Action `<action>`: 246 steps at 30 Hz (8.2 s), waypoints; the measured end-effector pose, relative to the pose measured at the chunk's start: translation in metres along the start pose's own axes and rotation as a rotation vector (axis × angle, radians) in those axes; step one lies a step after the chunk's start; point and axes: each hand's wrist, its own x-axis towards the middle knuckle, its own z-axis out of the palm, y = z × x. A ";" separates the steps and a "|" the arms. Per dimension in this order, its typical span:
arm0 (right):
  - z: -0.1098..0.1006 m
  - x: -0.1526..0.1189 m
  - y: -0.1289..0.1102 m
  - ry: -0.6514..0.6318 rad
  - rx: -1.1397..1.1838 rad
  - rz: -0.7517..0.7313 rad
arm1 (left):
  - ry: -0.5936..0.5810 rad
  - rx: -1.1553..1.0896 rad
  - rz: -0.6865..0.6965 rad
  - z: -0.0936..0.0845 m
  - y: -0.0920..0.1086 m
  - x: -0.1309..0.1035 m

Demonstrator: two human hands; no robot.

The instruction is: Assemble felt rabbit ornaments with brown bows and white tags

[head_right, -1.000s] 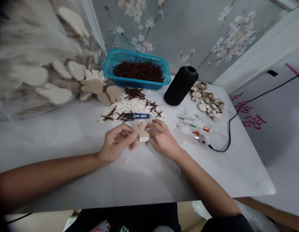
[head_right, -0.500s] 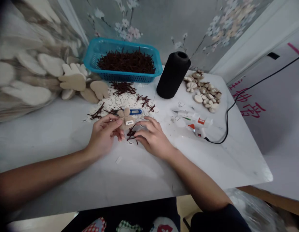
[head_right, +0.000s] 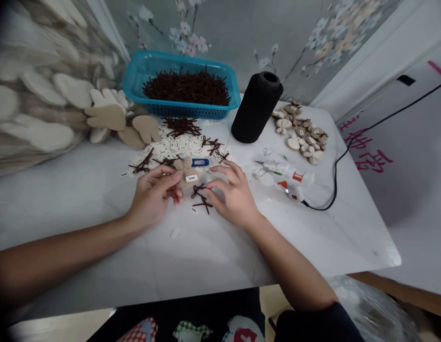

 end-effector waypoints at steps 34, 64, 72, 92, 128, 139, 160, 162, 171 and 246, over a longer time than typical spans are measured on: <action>-0.026 -0.013 0.015 -0.107 -0.058 0.167 | -0.008 0.003 0.013 0.000 -0.003 0.003; -0.008 -0.009 -0.008 0.009 0.010 -0.104 | -0.473 0.432 -0.164 -0.003 0.005 0.016; -0.005 -0.010 -0.007 0.065 -0.021 -0.179 | -0.504 0.482 -0.215 -0.006 0.004 0.016; -0.003 -0.012 -0.013 0.098 0.213 0.052 | -0.493 0.466 -0.158 -0.005 0.002 0.012; -0.025 -0.017 -0.011 -0.195 0.081 -0.061 | -0.067 1.520 0.523 -0.015 0.007 0.017; -0.010 0.002 -0.008 -0.116 0.715 0.395 | -0.313 1.166 0.706 -0.007 -0.002 -0.004; -0.013 -0.007 0.005 0.019 0.433 0.056 | -0.467 0.981 0.617 -0.006 0.001 -0.005; -0.023 -0.005 0.010 -0.142 0.219 -0.083 | -0.478 0.996 0.610 -0.006 0.000 -0.005; -0.022 -0.009 0.022 -0.317 -0.011 -0.165 | -0.473 0.955 0.573 -0.006 0.000 -0.003; -0.012 -0.013 -0.025 0.044 -0.004 -0.030 | -0.339 0.543 0.008 0.002 -0.004 -0.011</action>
